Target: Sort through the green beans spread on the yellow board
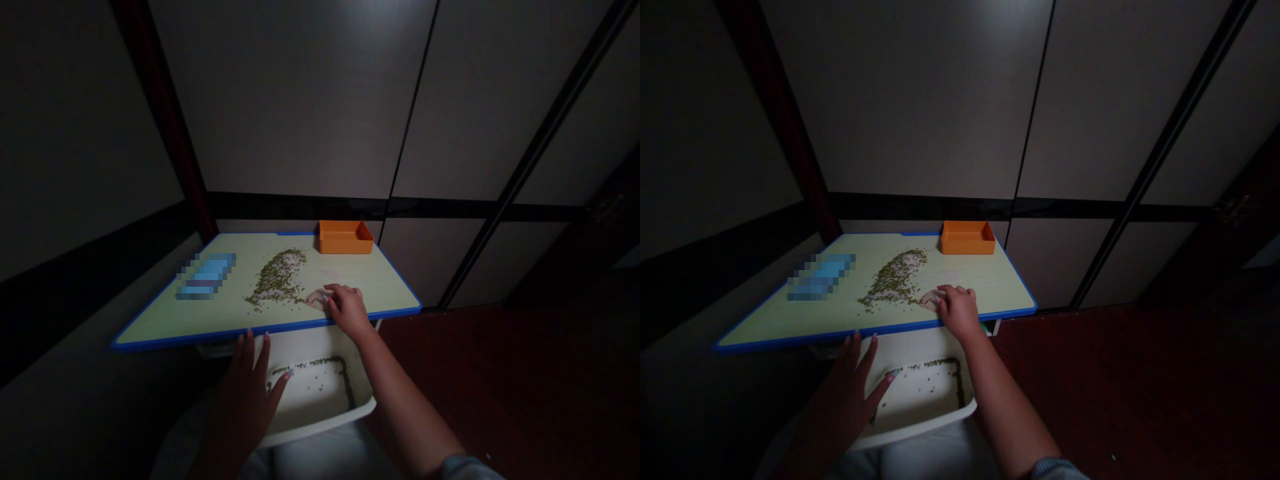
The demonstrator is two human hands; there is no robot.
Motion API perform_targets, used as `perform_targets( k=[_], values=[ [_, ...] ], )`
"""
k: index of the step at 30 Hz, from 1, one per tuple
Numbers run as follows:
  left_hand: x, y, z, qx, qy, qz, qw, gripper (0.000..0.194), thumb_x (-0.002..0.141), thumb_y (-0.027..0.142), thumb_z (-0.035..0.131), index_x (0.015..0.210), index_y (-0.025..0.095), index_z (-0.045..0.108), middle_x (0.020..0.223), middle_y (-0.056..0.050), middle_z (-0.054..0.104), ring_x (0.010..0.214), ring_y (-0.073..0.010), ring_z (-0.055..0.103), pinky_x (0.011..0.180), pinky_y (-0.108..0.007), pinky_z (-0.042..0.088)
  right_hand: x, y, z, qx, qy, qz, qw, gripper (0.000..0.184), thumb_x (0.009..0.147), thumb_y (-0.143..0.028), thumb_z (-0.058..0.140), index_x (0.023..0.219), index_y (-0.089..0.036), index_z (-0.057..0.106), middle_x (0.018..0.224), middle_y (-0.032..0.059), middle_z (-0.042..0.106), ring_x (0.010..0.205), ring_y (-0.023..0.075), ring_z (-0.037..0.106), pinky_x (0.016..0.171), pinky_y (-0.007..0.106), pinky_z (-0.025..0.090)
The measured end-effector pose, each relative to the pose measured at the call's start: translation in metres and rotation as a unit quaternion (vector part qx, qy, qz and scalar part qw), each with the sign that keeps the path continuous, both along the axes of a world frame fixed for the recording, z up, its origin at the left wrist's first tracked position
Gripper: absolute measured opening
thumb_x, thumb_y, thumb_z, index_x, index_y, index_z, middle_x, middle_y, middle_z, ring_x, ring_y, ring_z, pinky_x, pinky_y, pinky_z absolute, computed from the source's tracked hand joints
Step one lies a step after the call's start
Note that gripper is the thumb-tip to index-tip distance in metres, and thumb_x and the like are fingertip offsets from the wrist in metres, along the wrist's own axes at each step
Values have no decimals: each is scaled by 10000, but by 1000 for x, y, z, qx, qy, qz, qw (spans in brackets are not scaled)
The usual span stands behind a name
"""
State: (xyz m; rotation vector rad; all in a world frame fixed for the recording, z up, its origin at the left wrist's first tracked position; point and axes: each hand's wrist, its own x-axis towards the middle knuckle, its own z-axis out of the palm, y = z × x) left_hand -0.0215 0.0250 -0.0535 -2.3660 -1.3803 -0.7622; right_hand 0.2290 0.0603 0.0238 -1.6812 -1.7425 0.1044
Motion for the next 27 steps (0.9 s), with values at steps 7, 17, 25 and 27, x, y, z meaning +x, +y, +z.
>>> perform_targets(
  k=[7,17,25,27],
  values=[
    [0,-1,1,-10,-2,5,1000,719,851,528,462,1420,102,358,1518,-255,299,1418,-384,251,1039,-514,424,-5,-2,7,-5,-24,30,999,290,876,-207,523,1149,-204,621,957,59,695,925,192,581,889,339,309],
    [1,-3,2,-19,-9,13,1000,714,844,523,468,1415,105,373,1518,-262,295,1407,-392,279,1036,-511,427,-17,11,10,-15,-70,60,996,296,906,-241,499,1179,-231,612,983,60,700,960,199,569,898,349,288],
    [2,-4,3,-19,-23,9,1000,706,845,502,487,1421,113,366,1535,-258,259,1416,-393,255,1061,-518,403,-21,19,11,-28,-84,71,994,319,905,-240,504,1197,-303,615,1028,36,711,1007,207,550,867,351,282],
    [2,-4,3,-16,-26,8,999,707,844,506,486,1421,115,366,1534,-260,259,1410,-400,266,1049,-525,412,-20,18,10,-33,-77,77,994,319,911,-243,500,1200,-312,615,1034,30,712,1008,205,544,867,352,281]
  ],
)
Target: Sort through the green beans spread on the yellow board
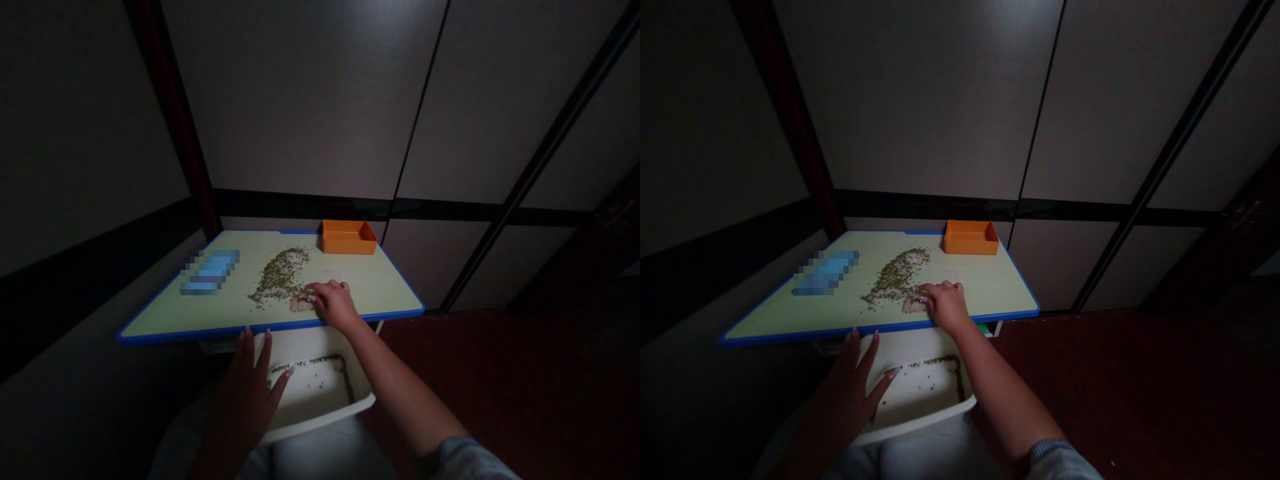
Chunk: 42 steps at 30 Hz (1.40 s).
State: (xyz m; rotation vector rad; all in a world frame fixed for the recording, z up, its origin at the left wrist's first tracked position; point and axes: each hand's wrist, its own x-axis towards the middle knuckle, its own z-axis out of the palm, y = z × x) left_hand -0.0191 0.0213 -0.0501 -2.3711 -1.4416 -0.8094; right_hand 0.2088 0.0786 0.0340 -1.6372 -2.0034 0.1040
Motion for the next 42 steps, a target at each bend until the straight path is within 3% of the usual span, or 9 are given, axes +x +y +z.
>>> perform_targets(
  k=[11,23,26,33,36,42],
  values=[
    [0,0,0,-8,5,11,1000,719,845,528,467,1421,110,363,1518,-261,299,1423,-388,237,1055,-519,405,5,-2,-1,-6,52,78,996,300,911,-219,512,1167,-315,635,1193,-18,675,1002,177,545,898,361,276],
    [0,0,1,-4,15,7,1000,723,848,523,471,1424,102,356,1513,-275,295,1421,-388,243,1050,-519,410,6,-4,0,-17,83,87,993,300,905,-195,515,1164,-288,635,1163,5,682,1022,168,568,934,344,289],
    [0,0,0,-7,19,9,1000,709,853,508,470,1424,104,355,1517,-272,290,1424,-382,234,1056,-519,405,9,-2,-5,18,110,34,993,316,900,-191,501,1181,-267,624,1119,27,683,1008,172,562,926,336,310],
    [0,0,1,-19,12,18,1000,727,842,533,471,1421,108,362,1506,-265,319,1416,-383,251,1047,-511,417,23,-7,-7,27,108,-197,974,316,888,-195,500,1179,-243,612,947,58,694,973,219,552,867,355,301],
    [1,0,2,-22,10,17,1000,724,843,539,463,1408,94,382,1506,-274,311,1417,-385,246,1059,-511,402,26,-9,-6,15,93,-218,971,298,887,-212,506,1162,-245,616,979,69,701,991,227,551,856,353,288],
    [2,-1,3,-32,-6,25,999,711,833,522,483,1415,127,379,1524,-227,310,1424,-364,242,1062,-509,405,25,-8,-8,-1,70,-192,979,306,887,-216,501,1164,-266,621,976,62,706,996,218,559,855,347,278]
  ],
)
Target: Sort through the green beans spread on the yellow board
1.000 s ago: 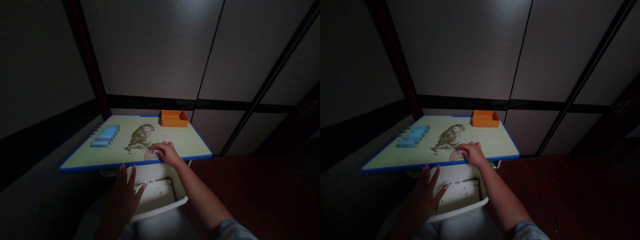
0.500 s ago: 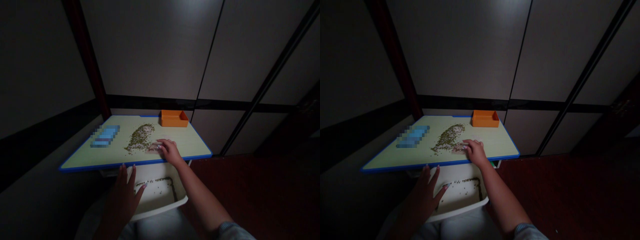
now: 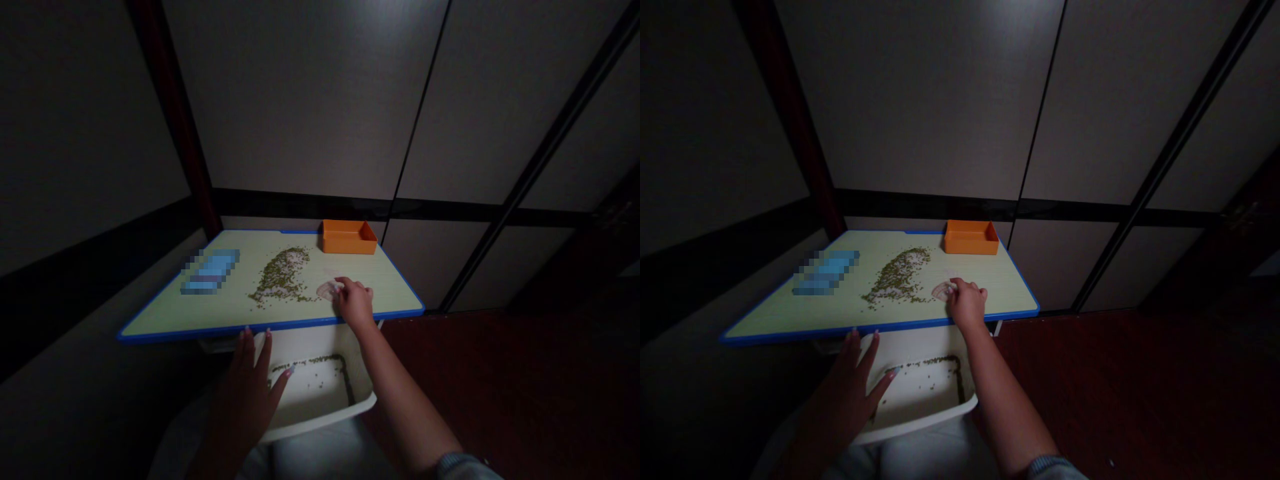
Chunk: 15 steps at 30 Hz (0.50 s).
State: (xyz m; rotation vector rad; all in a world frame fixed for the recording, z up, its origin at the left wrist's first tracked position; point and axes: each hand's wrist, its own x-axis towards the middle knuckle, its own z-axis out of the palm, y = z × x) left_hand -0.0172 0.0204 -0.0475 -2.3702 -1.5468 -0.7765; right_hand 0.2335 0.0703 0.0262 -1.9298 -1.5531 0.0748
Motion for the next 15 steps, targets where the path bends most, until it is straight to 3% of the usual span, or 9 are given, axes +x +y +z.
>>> perform_targets(
  k=[7,15],
  values=[
    [-1,1,-1,6,0,-10,1000,711,835,531,475,1393,94,409,1522,-262,283,1409,-397,263,1055,-525,403,3,-2,-2,27,18,92,995,311,873,-200,509,1138,-285,647,989,35,700,958,198,561,885,352,297],
    [-1,0,0,8,10,-12,1000,712,844,523,461,1408,96,385,1522,-264,286,1417,-391,249,1063,-514,397,7,-3,-4,58,46,54,996,411,803,-83,455,1090,-277,676,999,21,698,992,208,549,868,346,334]
  ],
)
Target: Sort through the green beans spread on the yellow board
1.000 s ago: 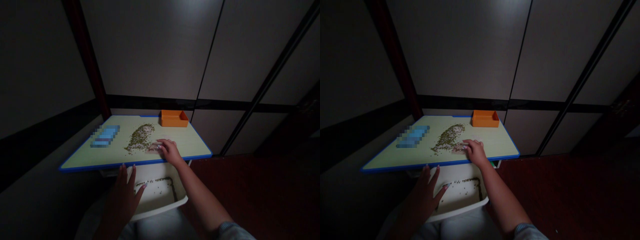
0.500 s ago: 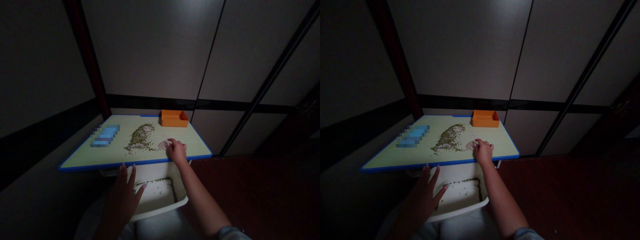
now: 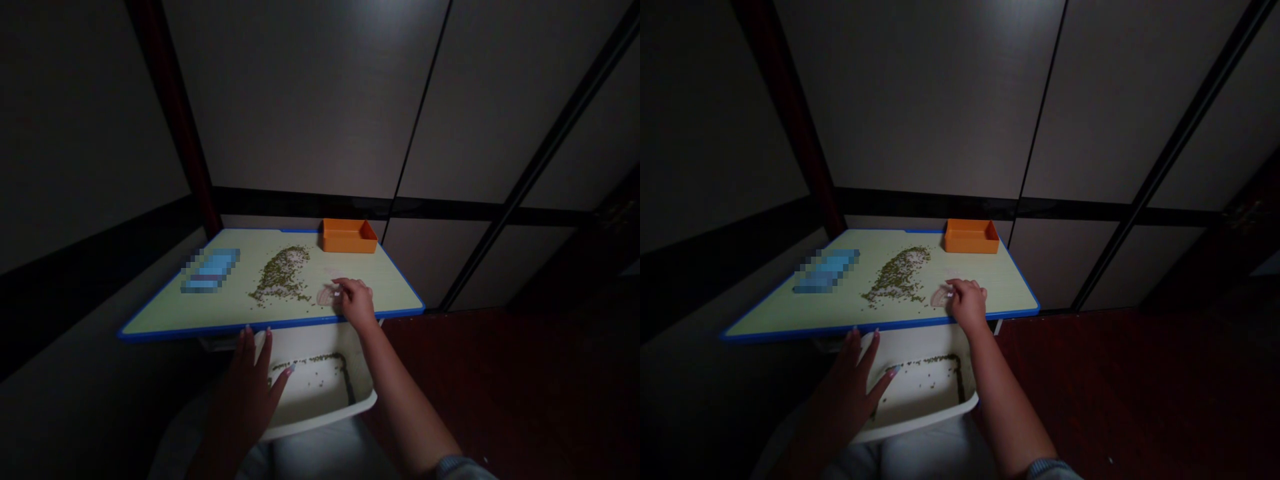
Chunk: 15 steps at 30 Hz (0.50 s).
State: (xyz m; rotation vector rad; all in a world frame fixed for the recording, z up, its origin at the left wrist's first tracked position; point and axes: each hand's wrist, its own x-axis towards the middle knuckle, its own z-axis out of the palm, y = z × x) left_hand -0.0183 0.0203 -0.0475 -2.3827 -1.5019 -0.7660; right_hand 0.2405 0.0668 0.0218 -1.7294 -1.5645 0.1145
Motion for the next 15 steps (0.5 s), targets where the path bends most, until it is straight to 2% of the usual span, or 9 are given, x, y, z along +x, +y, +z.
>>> perform_targets(
  k=[7,15],
  values=[
    [0,0,1,-14,0,4,1000,709,843,530,458,1402,99,393,1519,-255,299,1422,-381,245,1064,-516,396,0,-1,1,-2,11,-20,1000,430,776,-69,437,1078,-262,677,971,17,695,971,197,557,878,330,351],
    [1,-1,1,-16,0,9,1000,705,849,525,451,1412,106,378,1520,-258,295,1420,-375,249,1067,-507,394,0,-3,3,-40,-4,-29,999,409,766,-89,450,1044,-276,684,986,17,702,995,202,569,890,352,312]
  ],
)
